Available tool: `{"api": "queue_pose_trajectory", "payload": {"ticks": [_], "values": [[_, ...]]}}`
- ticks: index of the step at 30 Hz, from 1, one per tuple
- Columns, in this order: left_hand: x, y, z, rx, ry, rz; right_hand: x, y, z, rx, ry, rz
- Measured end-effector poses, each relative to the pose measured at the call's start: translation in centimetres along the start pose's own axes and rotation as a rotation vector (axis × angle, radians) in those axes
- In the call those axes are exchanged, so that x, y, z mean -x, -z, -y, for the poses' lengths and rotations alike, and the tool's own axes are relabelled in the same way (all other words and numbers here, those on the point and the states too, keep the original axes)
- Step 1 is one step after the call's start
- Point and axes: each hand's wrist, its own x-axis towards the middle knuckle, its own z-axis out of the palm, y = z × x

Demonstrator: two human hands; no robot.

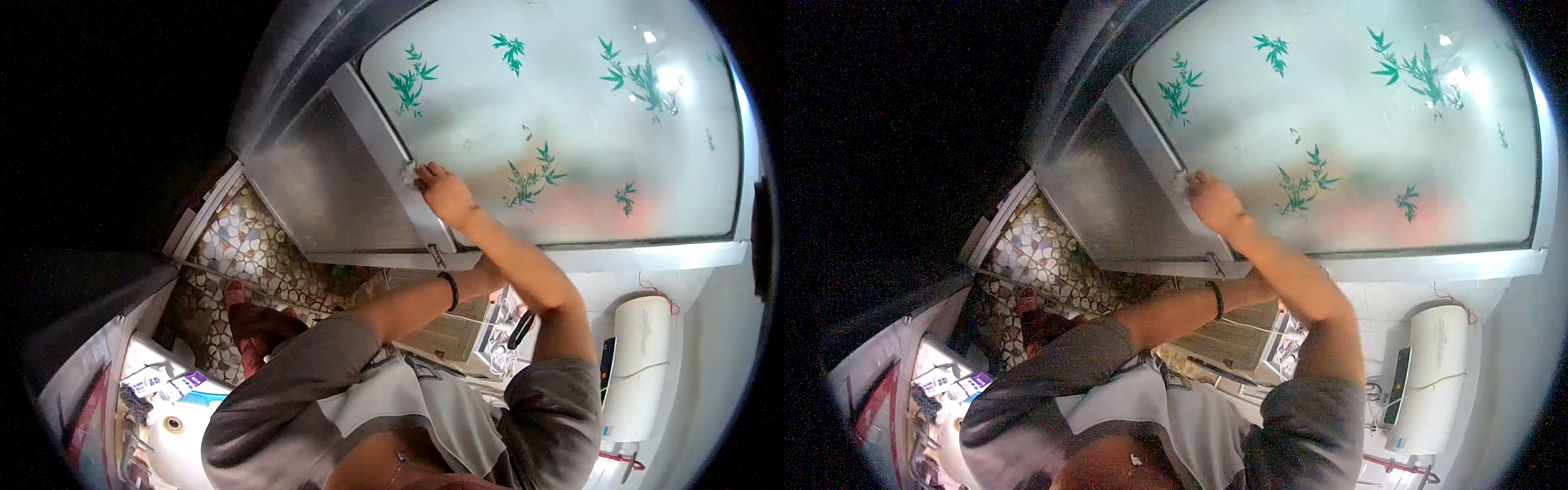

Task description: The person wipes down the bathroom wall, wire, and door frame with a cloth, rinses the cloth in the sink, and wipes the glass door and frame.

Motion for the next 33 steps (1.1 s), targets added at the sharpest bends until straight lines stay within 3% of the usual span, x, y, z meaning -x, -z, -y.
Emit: {"api": "queue_pose_trajectory", "payload": {"ticks": [3,5,6,9,12,14,16,20,21,22,25,27,30,33], "values": [[-0.2,-1.3,0.4,-0.172,0.021,-0.047,-2.3,1.8,-2.5,-0.044,-0.103,0.047],[0.2,-2.1,1.1,-0.237,0.098,0.004,-8.1,1.9,-6.5,0.008,-0.236,-0.369],[0.4,-1.8,0.9,-0.258,0.103,0.027,-11.6,3.5,-8.2,0.040,-0.207,-0.705],[1.5,-1.4,0.8,-0.243,0.091,0.046,-17.6,8.0,-10.8,0.070,-0.240,-0.717],[2.7,-1.7,1.2,-0.184,0.063,0.035,-18.8,-1.3,-8.2,-0.340,-0.191,-0.551],[2.8,-2.0,1.7,-0.188,0.054,0.015,-13.1,-1.9,-2.8,-0.068,-0.162,-0.580],[3.2,-2.6,2.1,-0.188,0.044,-0.004,-7.6,-2.5,-0.6,-0.078,-0.136,-0.566],[3.6,-5.3,4.1,-0.150,0.006,-0.034,4.1,-4.0,3.9,-0.102,-0.217,-0.213],[3.9,-5.8,4.5,-0.210,-0.024,-0.059,6.0,-3.9,4.6,-0.076,-0.246,-0.137],[4.3,-6.4,5.1,-0.526,-0.084,-0.116,7.4,-3.2,5.0,-0.073,-0.249,-0.039],[4.6,-7.8,6.7,-0.606,-0.200,-0.214,9.9,-2.2,5.9,-0.128,-0.286,0.295],[5.0,-7.4,6.4,-0.616,-0.125,-0.144,10.4,-3.1,5.8,-0.230,-0.357,0.561],[3.9,-5.5,4.9,-0.554,-0.108,-0.021,10.9,-3.6,3.6,-0.282,-0.407,0.592],[4.1,-3.9,2.0,-0.456,-0.072,0.079,14.4,1.8,-1.4,-0.020,-0.349,-0.071]]}}
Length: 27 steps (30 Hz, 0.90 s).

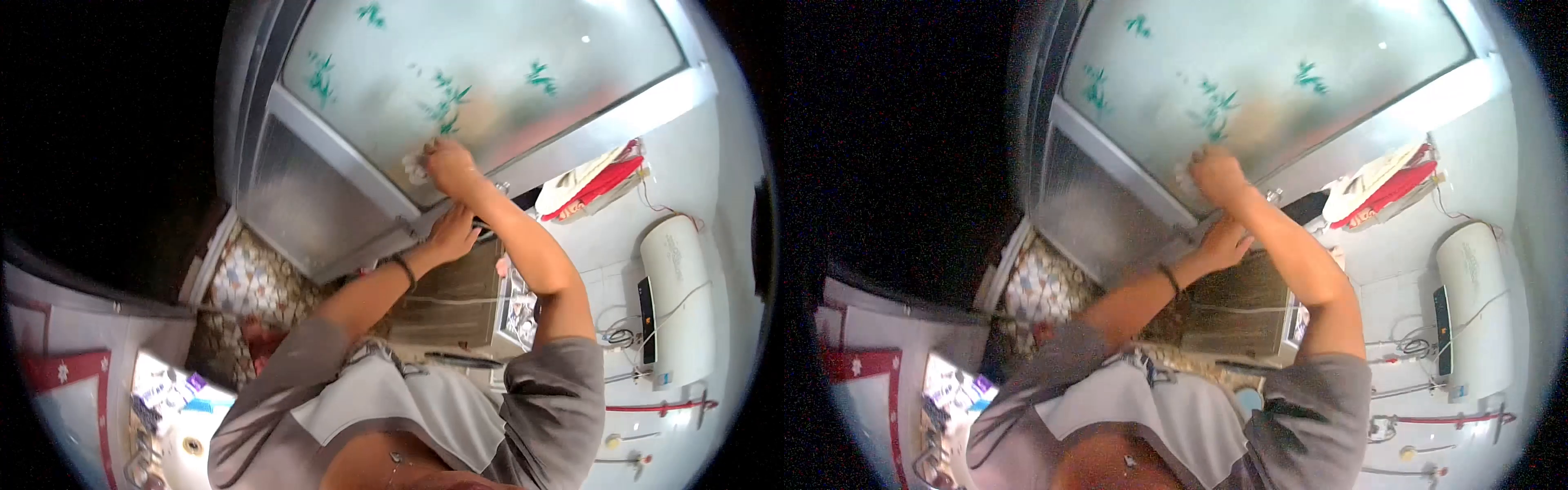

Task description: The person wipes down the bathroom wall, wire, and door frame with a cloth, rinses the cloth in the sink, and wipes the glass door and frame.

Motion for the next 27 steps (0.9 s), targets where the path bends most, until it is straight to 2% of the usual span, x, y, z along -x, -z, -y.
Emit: {"api": "queue_pose_trajectory", "payload": {"ticks": [2,3,4,5,6,8,10,11,12,13,14,15,16,17,18,19,20,21,22,24,27], "values": [[0.0,1.4,-1.9,0.022,0.083,0.026,1.7,7.9,-5.1,-0.080,-0.204,-0.467],[0.1,1.6,-2.1,0.035,0.101,0.042,2.5,12.4,-8.2,-0.016,-0.215,-0.540],[0.1,1.7,-2.1,0.050,0.131,0.056,3.2,15.2,-11.9,0.057,-0.317,-0.671],[0.3,1.1,-1.5,0.055,0.108,0.027,3.9,16.9,-16.7,0.210,-0.253,-0.908],[0.5,1.1,-1.5,0.072,0.113,0.050,5.2,19.8,-19.5,0.316,-0.465,-0.849],[0.3,1.4,-1.2,0.106,0.123,0.082,4.6,24.4,-19.6,0.487,-0.632,-1.109],[0.6,1.6,-1.1,0.016,0.084,0.082,1.7,23.0,-19.5,0.534,-0.599,-1.237],[0.6,1.8,-1.0,-0.026,0.060,0.083,0.3,21.9,-17.8,0.458,-0.502,-1.159],[0.4,1.9,-1.0,-0.005,0.063,0.082,-2.3,17.7,-17.1,0.149,-0.502,-1.172],[0.3,2.1,-1.1,0.019,0.066,0.082,-4.5,14.2,-14.5,0.207,-0.384,-1.095],[0.4,2.3,-1.1,0.044,0.069,0.086,-6.4,12.7,-11.0,0.099,-0.332,-0.889],[0.3,2.0,-0.5,0.027,0.049,0.087,-7.6,8.3,-7.4,0.069,-0.186,-0.935],[0.2,1.2,0.5,0.012,0.029,0.085,-9.0,4.2,-4.3,-0.095,-0.161,-0.582],[0.3,0.7,1.0,-0.003,0.007,0.085,-8.4,-0.2,-0.9,-0.160,0.036,-0.616],[0.1,0.6,1.0,-0.044,-0.033,0.086,-7.3,-3.2,2.1,-0.263,0.049,-0.355],[-0.4,0.8,1.1,-0.089,-0.077,0.085,-6.7,-4.5,3.9,-0.357,0.062,-0.096],[-0.7,1.1,1.3,-0.136,-0.116,0.084,-6.5,-3.5,4.0,-0.248,0.127,-0.036],[-0.5,2.0,0.4,0.003,-0.007,0.096,-6.0,-1.5,3.6,-0.139,0.196,0.028],[0.0,2.3,0.4,0.037,0.013,0.105,-5.3,0.1,2.8,-0.032,0.261,0.090],[-0.1,2.6,0.3,0.111,0.015,0.137,-3.3,1.6,-2.1,-0.070,0.070,-0.308],[-0.3,2.9,-0.5,0.044,0.079,0.221,1.4,15.7,-14.4,0.261,-0.283,-0.698]]}}
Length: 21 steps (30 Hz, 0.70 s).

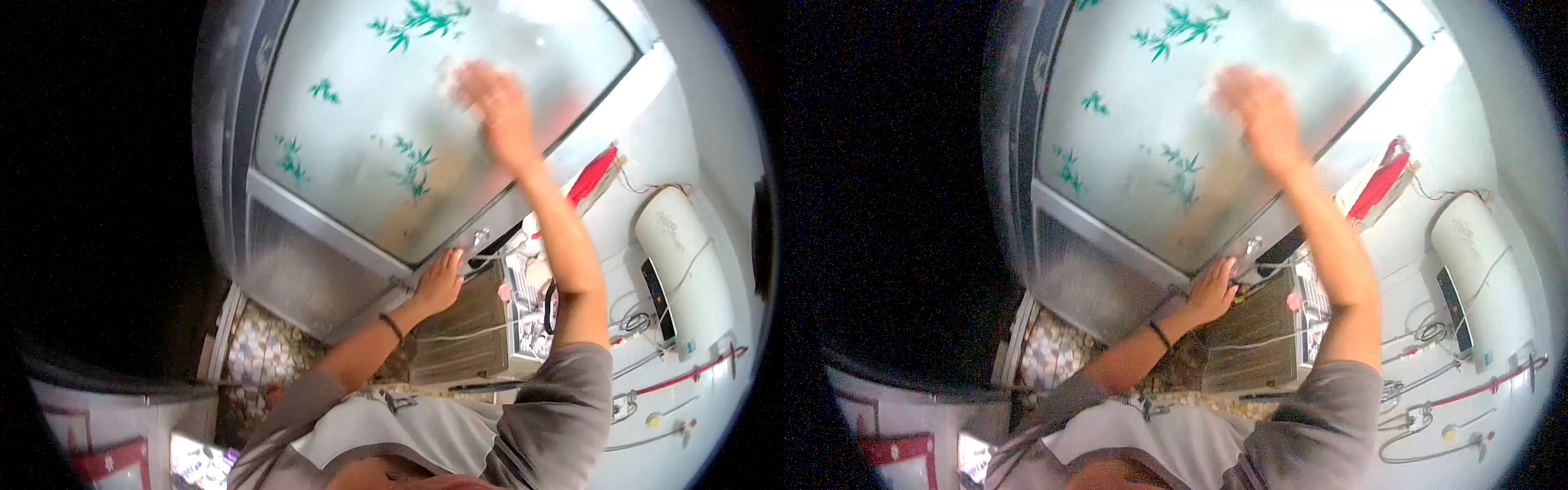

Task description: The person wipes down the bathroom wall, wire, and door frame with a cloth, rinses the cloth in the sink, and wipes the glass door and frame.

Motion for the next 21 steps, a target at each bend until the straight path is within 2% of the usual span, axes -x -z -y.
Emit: {"api": "queue_pose_trajectory", "payload": {"ticks": [1,2,3,4,5,7,8,9,10,11,12,13,16,18,21], "values": [[0.1,0.1,0.0,-0.029,-0.017,-0.007,-1.6,1.8,-6.0,0.145,-0.026,-0.123],[0.1,0.1,0.1,-0.058,-0.029,-0.017,-3.7,4.0,-11.7,0.142,-0.026,-0.295],[0.1,0.0,0.2,-0.084,-0.036,-0.031,-4.5,6.0,-14.4,0.272,-0.234,-0.304],[0.1,0.0,0.2,-0.072,-0.057,-0.016,-6.0,8.1,-14.7,0.379,-0.309,-0.449],[0.1,0.1,0.4,-0.064,-0.077,-0.003,-6.7,8.8,-15.4,0.470,-0.238,-0.451],[-0.1,1.1,0.7,-0.066,-0.074,0.037,-6.5,5.6,-13.7,0.453,-0.292,-0.465],[-0.2,1.5,0.4,-0.069,-0.056,0.067,-5.9,2.8,-12.5,0.307,-0.294,-0.470],[-0.3,1.3,0.1,-0.066,-0.038,0.096,-5.9,0.3,-9.3,0.246,-0.208,-0.426],[-0.3,1.1,0.4,-0.022,-0.018,0.126,-6.3,-1.5,-5.4,0.154,-0.181,-0.278],[-0.2,0.7,0.8,-0.033,-0.025,0.125,-7.2,-3.2,-2.6,-0.007,-0.036,-0.145],[-0.1,0.4,1.3,-0.044,-0.033,0.126,-8.4,-3.7,-0.6,-0.093,0.150,-0.126],[-0.4,0.3,1.6,-0.059,-0.047,0.122,-10.8,-2.9,0.0,0.074,0.317,-0.034],[0.1,0.4,1.3,-0.146,-0.101,0.098,-18.4,-4.1,-2.5,0.228,0.398,-0.244],[-0.1,0.2,2.1,-0.128,-0.086,0.169,-23.5,-4.2,-6.1,0.300,0.382,-0.397],[-0.2,0.3,3.1,-0.193,-0.122,0.160,-25.7,-0.9,-10.5,0.313,0.177,-0.268]]}}
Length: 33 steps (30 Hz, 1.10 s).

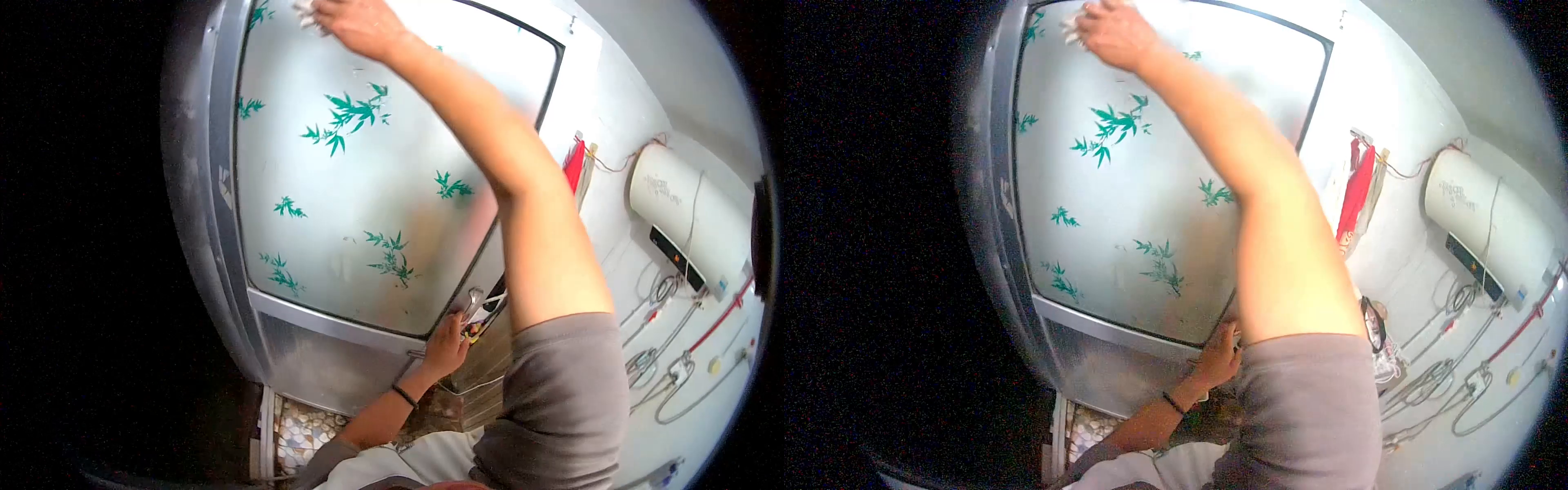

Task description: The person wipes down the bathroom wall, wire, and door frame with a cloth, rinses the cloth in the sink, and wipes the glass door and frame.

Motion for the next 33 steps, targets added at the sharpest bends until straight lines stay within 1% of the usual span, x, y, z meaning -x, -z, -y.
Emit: {"api": "queue_pose_trajectory", "payload": {"ticks": [2,3,4,5,6,7,8,9,10,12,15,18,20,22,23,24,26,27,29,30,31,32,33], "values": [[-0.5,0.1,0.3,0.072,-0.031,0.011,2.7,2.3,-3.3,0.132,-0.051,-0.028],[-0.5,0.4,-0.1,0.086,-0.043,0.003,4.9,3.8,-4.3,0.104,-0.084,0.003],[-0.5,0.9,-0.5,0.103,-0.054,-0.010,7.4,6.2,-4.5,0.175,-0.097,0.072],[-0.6,1.2,-0.6,0.111,-0.057,-0.025,9.8,8.5,-4.1,0.056,-0.302,0.110],[-0.6,1.4,-0.7,0.119,-0.061,-0.041,12.1,10.1,-5.2,0.142,-0.277,0.110],[-0.6,1.5,-0.8,0.119,-0.059,-0.057,14.4,11.7,-6.3,0.261,-0.216,0.054],[-0.6,1.5,-0.8,0.121,-0.053,-0.071,16.4,13.2,-6.6,0.256,-0.245,0.042],[-0.8,2.5,-1.6,0.167,-0.019,-0.022,19.0,13.9,-7.5,0.333,-0.280,0.064],[-1.1,2.6,-1.6,0.162,-0.019,-0.029,19.5,15.9,-6.5,0.346,-0.335,0.057],[-0.8,2.1,-1.5,0.156,-0.002,-0.035,19.4,17.8,-4.2,0.442,-0.462,0.117],[-0.5,1.6,-1.2,0.088,-0.061,-0.108,19.7,16.9,-1.9,0.558,-0.671,0.215],[-0.9,2.1,-1.2,0.147,-0.039,-0.063,21.6,16.9,2.9,0.564,-0.628,0.442],[-1.1,3.0,-1.4,0.169,-0.031,-0.030,24.4,17.4,7.8,0.449,-0.528,0.396],[-1.1,2.8,-0.9,0.209,-0.048,-0.026,27.0,18.5,14.8,0.267,-0.548,0.511],[-1.0,2.3,-0.5,0.204,-0.063,-0.056,29.7,18.4,18.6,0.149,-0.512,0.638],[-1.1,2.0,-0.3,0.185,-0.062,-0.063,30.5,19.4,22.3,0.011,-0.458,0.779],[-0.8,1.2,0.1,0.150,-0.052,-0.061,32.4,19.9,27.7,-0.205,-0.280,0.856],[-0.6,-0.9,2.2,0.057,-0.121,0.006,32.1,19.9,28.6,-0.276,-0.201,0.977],[-0.3,-0.8,1.4,0.072,-0.076,-0.010,31.4,19.7,29.4,-0.427,-0.035,1.207],[-0.2,-0.3,0.8,0.077,-0.046,-0.022,31.0,19.4,28.3,-0.402,-0.023,1.203],[-0.1,1.7,-1.0,0.175,-0.018,-0.098,30.5,18.9,26.7,-0.385,-0.014,1.199],[-0.5,3.0,-1.6,0.265,-0.024,-0.060,30.8,18.4,24.8,-0.322,-0.104,1.175],[-0.7,1.8,-0.5,0.228,-0.006,-0.063,32.4,17.7,21.4,-0.091,-0.029,0.882]]}}
